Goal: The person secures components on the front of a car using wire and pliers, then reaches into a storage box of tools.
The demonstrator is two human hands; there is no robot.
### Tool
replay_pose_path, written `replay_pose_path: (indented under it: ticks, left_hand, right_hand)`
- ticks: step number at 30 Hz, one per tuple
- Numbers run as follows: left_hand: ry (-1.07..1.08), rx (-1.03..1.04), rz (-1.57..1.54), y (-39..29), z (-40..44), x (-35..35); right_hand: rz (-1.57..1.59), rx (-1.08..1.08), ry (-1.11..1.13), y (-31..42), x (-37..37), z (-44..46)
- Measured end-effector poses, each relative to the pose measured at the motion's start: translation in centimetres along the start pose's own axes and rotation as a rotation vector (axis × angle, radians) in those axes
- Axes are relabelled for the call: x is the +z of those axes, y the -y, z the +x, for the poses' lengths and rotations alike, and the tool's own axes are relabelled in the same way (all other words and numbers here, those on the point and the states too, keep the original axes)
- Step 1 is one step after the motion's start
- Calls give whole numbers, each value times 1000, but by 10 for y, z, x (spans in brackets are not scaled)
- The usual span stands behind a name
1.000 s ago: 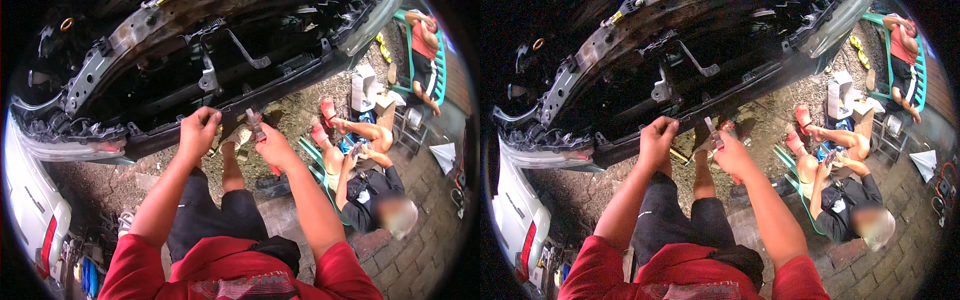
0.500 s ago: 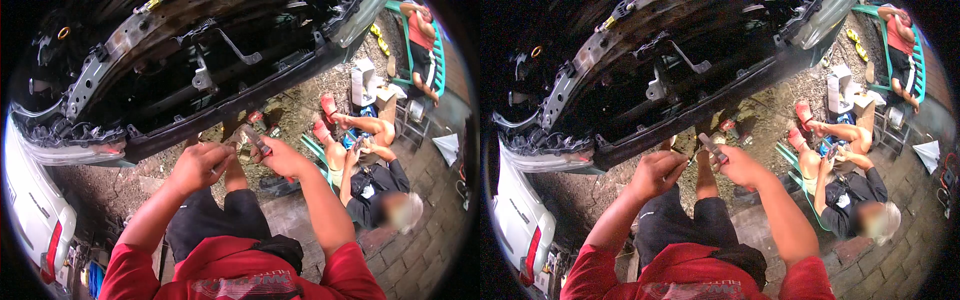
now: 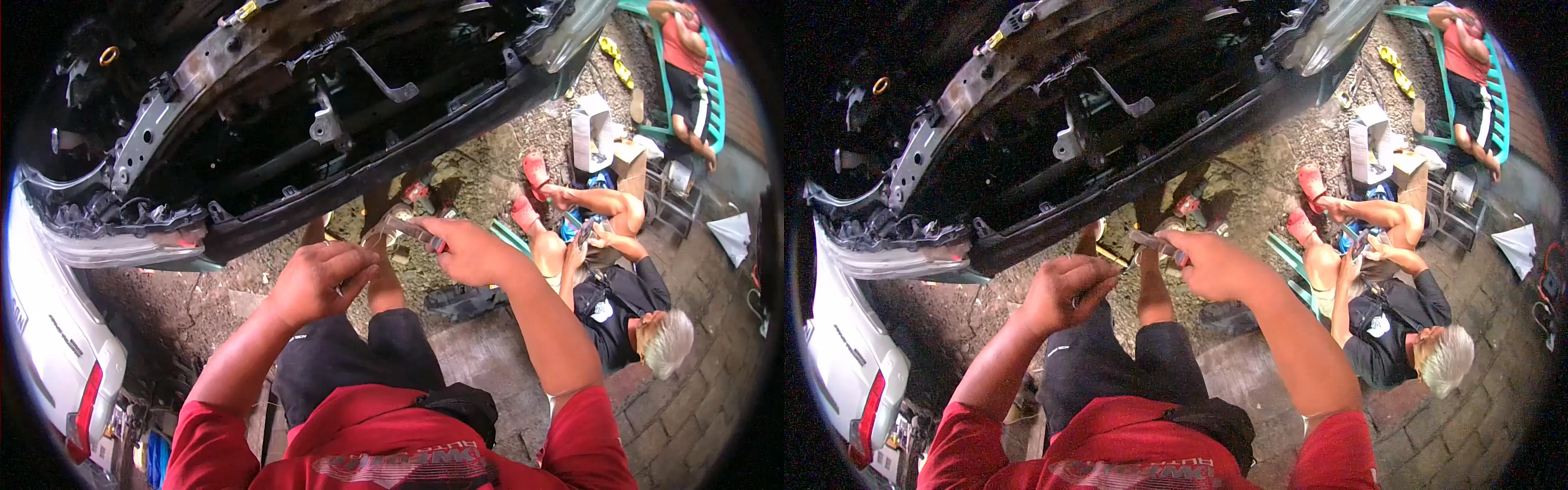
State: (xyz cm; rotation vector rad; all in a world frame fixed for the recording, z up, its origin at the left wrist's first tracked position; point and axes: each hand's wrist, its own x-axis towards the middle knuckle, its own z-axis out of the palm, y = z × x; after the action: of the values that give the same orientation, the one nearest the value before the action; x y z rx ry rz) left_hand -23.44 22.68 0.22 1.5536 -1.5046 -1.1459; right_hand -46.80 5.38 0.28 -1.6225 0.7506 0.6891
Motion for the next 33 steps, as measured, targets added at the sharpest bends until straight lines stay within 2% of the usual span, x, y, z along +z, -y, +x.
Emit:
replay_pose_path:
  ticks: [5,9,11,12,13,14,15,16,17,18,19,20,21,22,23,24,27,29,31,32,33]
  left_hand:
    - [62,45,-20,-20,0,-12]
    - [57,99,0,-51,3,-19]
    - [101,28,28,-75,4,-25]
    - [122,109,83,-84,2,-24]
    - [181,97,50,-95,-1,-27]
    - [233,101,40,-105,-2,-29]
    - [214,156,86,-111,-5,-24]
    - [180,76,177,-131,-5,-21]
    - [237,-3,217,-148,-3,-23]
    - [296,-99,246,-169,-1,-25]
    - [215,-165,204,-206,1,-24]
    - [163,-178,110,-200,-6,-16]
    - [175,-136,151,-219,-4,-17]
    - [206,-222,198,-241,-1,-16]
    - [236,-313,245,-257,1,-15]
    - [245,-265,214,-250,0,-12]
    - [257,-169,362,-295,8,2]
    - [419,86,571,-279,25,-3]
    - [537,-601,-159,-330,21,9]
    - [286,-388,240,-342,22,20]
    - [270,-357,244,-348,28,24]
  right_hand:
    - [-14,-121,-50,-1,7,-21]
    - [8,-98,-39,19,-1,-52]
    - [-18,-15,-72,33,-5,-76]
    - [-89,-36,-144,36,-1,-88]
    - [-114,-163,-264,11,22,-85]
    - [-114,-65,-221,29,17,-102]
    - [-87,-227,-403,18,34,-111]
    - [-89,-389,-583,7,50,-121]
    - [-151,-262,-515,29,39,-141]
    - [-276,-238,-559,33,46,-141]
    - [-387,-195,-592,34,52,-141]
    - [-389,-205,-665,42,46,-157]
    - [-420,-170,-625,53,45,-180]
    - [-444,-131,-582,56,46,-198]
    - [-425,-132,-635,50,45,-207]
    - [-359,-178,-642,44,47,-212]
    - [-312,-238,-706,18,60,-223]
    - [-129,-437,-657,-13,69,-212]
    - [-94,-440,-693,-25,64,-243]
    - [-10,-426,-688,-39,66,-247]
    - [75,-400,-688,-55,66,-251]
